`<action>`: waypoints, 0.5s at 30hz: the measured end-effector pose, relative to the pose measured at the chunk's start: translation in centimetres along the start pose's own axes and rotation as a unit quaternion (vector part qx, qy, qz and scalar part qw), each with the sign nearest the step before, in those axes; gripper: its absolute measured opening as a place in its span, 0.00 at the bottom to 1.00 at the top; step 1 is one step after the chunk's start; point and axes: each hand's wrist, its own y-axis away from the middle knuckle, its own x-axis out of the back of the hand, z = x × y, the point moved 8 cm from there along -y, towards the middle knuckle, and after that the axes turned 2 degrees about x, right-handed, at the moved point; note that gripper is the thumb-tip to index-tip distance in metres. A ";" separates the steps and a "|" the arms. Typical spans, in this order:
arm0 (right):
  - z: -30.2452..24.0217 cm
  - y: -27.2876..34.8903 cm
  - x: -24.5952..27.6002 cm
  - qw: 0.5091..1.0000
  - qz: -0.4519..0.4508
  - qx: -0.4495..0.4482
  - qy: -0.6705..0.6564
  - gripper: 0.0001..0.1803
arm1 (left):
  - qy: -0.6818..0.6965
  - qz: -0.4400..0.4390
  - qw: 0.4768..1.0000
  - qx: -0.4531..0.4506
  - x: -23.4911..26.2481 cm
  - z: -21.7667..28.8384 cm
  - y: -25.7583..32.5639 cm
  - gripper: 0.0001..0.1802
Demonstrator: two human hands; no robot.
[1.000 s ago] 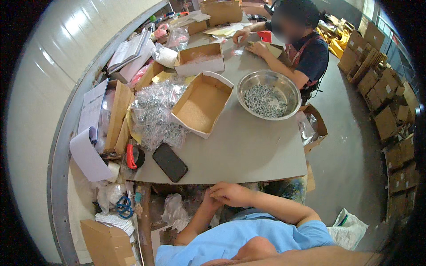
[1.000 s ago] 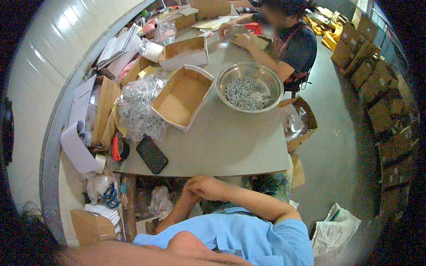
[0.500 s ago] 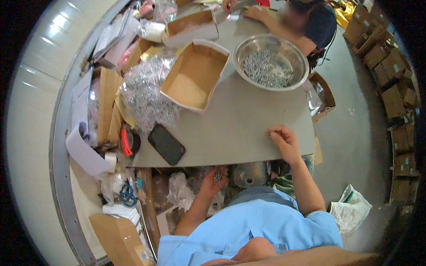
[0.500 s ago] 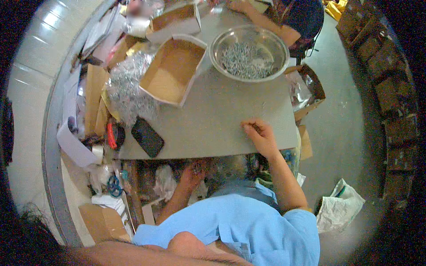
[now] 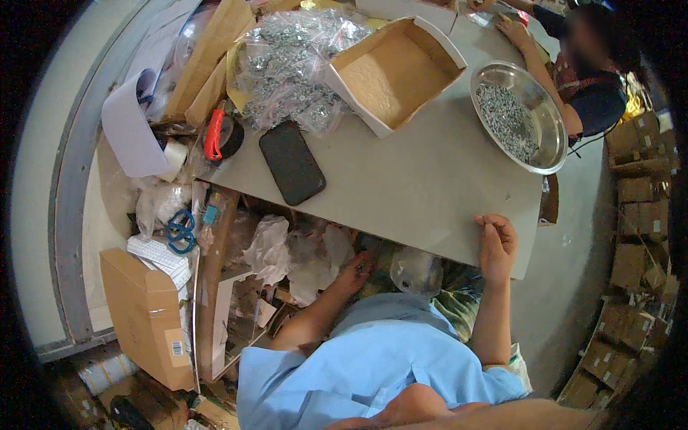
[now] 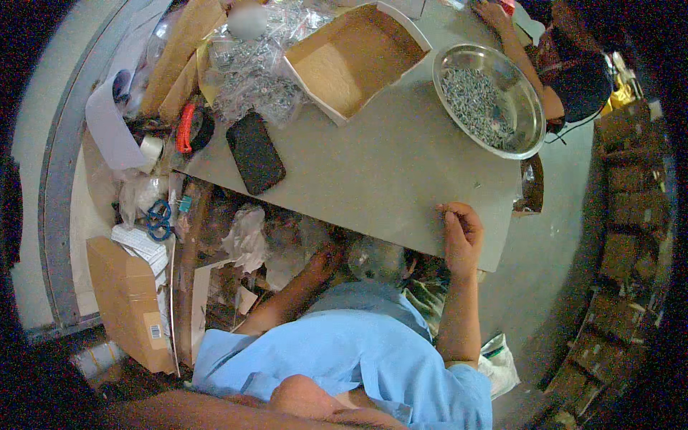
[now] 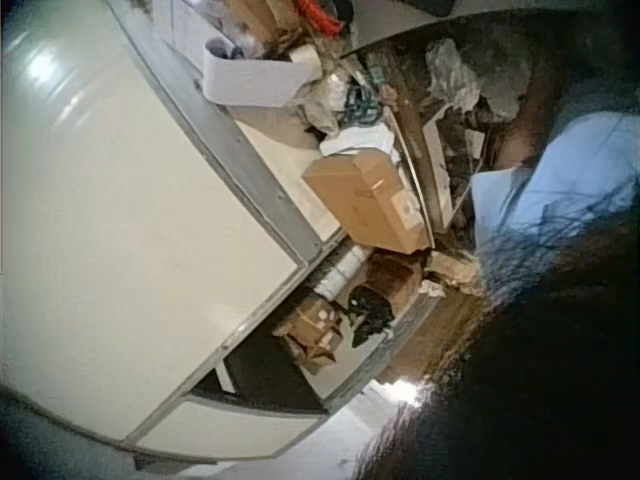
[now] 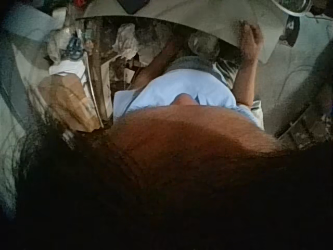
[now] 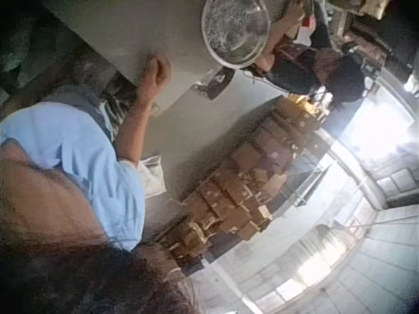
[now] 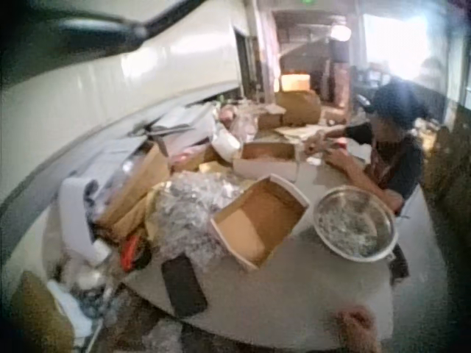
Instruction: The person picks up small metal pieces from a table and places them into a cardboard box and a plastic bag.
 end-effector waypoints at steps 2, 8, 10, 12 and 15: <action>0.4 0.0 -1.1 0.999 -0.033 -0.017 -0.011 0.07 | 0.315 -0.103 0.934 0.135 3.8 -2.7 0.8 0.10; 0.5 0.2 0.9 0.999 -0.018 0.006 0.038 0.07 | 0.292 0.049 0.955 0.005 -4.0 11.1 8.2 0.14; 0.0 0.3 0.7 0.997 -0.014 0.009 0.071 0.06 | 0.226 -0.024 0.974 0.011 -8.7 14.3 9.9 0.14; 0.0 0.2 0.0 0.995 -0.006 -0.007 0.095 0.06 | 0.183 -0.106 0.977 0.030 -14.0 16.6 10.8 0.13; 0.7 -0.3 -0.1 0.996 -0.011 -0.020 0.090 0.06 | 0.084 -0.135 0.983 0.093 -21.0 17.3 9.0 0.11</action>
